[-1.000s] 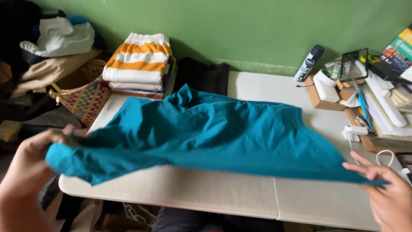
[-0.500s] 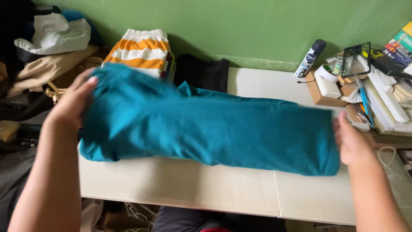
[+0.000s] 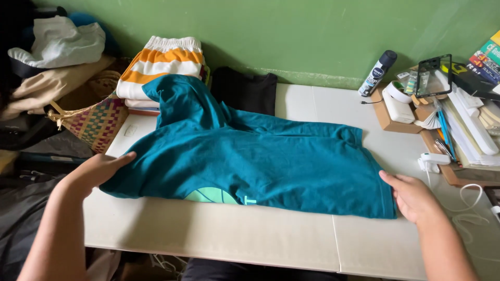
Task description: Folding a teal graphic t-shirt on a white table.
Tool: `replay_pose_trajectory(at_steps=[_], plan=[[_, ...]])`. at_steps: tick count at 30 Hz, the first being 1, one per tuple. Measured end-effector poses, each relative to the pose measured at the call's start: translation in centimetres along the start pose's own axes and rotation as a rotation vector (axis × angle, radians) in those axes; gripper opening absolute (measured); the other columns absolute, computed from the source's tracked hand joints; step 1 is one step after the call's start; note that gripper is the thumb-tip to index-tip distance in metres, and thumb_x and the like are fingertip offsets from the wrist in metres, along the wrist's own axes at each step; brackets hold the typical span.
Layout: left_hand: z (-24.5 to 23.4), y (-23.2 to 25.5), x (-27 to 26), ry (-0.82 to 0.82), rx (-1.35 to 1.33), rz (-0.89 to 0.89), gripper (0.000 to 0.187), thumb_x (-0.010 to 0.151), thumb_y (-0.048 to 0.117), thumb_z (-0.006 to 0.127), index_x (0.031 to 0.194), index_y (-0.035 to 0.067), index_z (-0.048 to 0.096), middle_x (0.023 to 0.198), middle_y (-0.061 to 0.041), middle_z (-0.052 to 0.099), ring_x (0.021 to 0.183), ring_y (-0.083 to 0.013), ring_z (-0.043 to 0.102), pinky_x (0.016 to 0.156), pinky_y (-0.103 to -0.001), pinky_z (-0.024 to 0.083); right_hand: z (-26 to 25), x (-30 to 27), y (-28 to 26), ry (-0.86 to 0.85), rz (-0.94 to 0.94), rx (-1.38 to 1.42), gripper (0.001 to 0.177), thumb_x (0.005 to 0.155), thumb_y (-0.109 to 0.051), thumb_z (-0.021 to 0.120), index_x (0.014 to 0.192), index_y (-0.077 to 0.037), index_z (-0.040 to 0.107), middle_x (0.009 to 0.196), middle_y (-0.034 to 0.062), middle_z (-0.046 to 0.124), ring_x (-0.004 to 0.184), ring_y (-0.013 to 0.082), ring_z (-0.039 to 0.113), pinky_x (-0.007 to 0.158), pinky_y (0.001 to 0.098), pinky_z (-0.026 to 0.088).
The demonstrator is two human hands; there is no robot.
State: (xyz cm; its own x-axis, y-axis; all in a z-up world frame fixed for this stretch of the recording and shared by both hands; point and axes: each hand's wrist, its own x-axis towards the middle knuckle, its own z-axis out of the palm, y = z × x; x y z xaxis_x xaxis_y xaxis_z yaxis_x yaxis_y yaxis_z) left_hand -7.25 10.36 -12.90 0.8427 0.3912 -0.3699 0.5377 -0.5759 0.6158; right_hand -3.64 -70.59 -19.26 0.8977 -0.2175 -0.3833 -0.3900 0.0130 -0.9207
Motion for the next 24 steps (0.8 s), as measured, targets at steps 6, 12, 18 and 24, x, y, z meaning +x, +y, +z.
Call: replay_pose_trajectory(at_steps=[6, 12, 18, 24], plan=[[-2.0, -1.9, -3.8, -0.141, -0.002, 0.102, 0.055, 0.088, 0.047, 0.071, 0.1, -0.007, 0.074, 0.086, -0.017, 0.074, 0.08, -0.0237, 0.065, 0.076, -0.041, 0.053, 2.7, -7.0, -3.7, -0.004, 0.123, -0.242, 0.051, 0.084, -0.032, 0.076, 0.117, 0.007, 0.07, 0.102, 0.016, 0.076, 0.088, 0.0251, 0.071, 0.079, 0.0393, 0.057], [-1.2, -5.6, -3.2, 0.154, -0.034, 0.2, 0.04, 0.086, 0.035, 0.079, 0.098, -0.004, 0.079, 0.077, -0.011, 0.068, 0.069, -0.0183, 0.058, 0.065, -0.037, 0.049, 2.2, -6.7, -2.0, 0.105, -0.027, -0.592, 0.054, 0.077, -0.034, 0.085, 0.112, 0.006, 0.075, 0.09, 0.0137, 0.074, 0.079, 0.0216, 0.058, 0.071, 0.0352, 0.046], [0.5, -6.5, -4.2, 0.283, -0.134, 0.239, 0.038, 0.094, 0.036, 0.074, 0.097, -0.002, 0.078, 0.068, -0.01, 0.066, 0.062, -0.0177, 0.058, 0.06, -0.036, 0.048, 0.0, -4.6, 1.0, 0.092, -0.045, -0.662, 0.048, 0.076, -0.032, 0.088, 0.104, 0.005, 0.074, 0.081, 0.0085, 0.069, 0.073, 0.0169, 0.056, 0.065, 0.0348, 0.045], [2.0, -5.5, -5.9, 0.528, 0.237, 0.295, 0.044, 0.09, 0.041, 0.081, 0.094, -0.002, 0.078, 0.069, -0.007, 0.064, 0.062, -0.0176, 0.06, 0.064, -0.032, 0.049, 0.3, -6.0, 0.8, 0.047, -0.085, -0.434, 0.035, 0.084, -0.029, 0.081, 0.094, 0.004, 0.078, 0.08, 0.0053, 0.069, 0.071, 0.015, 0.054, 0.066, 0.0314, 0.044]])
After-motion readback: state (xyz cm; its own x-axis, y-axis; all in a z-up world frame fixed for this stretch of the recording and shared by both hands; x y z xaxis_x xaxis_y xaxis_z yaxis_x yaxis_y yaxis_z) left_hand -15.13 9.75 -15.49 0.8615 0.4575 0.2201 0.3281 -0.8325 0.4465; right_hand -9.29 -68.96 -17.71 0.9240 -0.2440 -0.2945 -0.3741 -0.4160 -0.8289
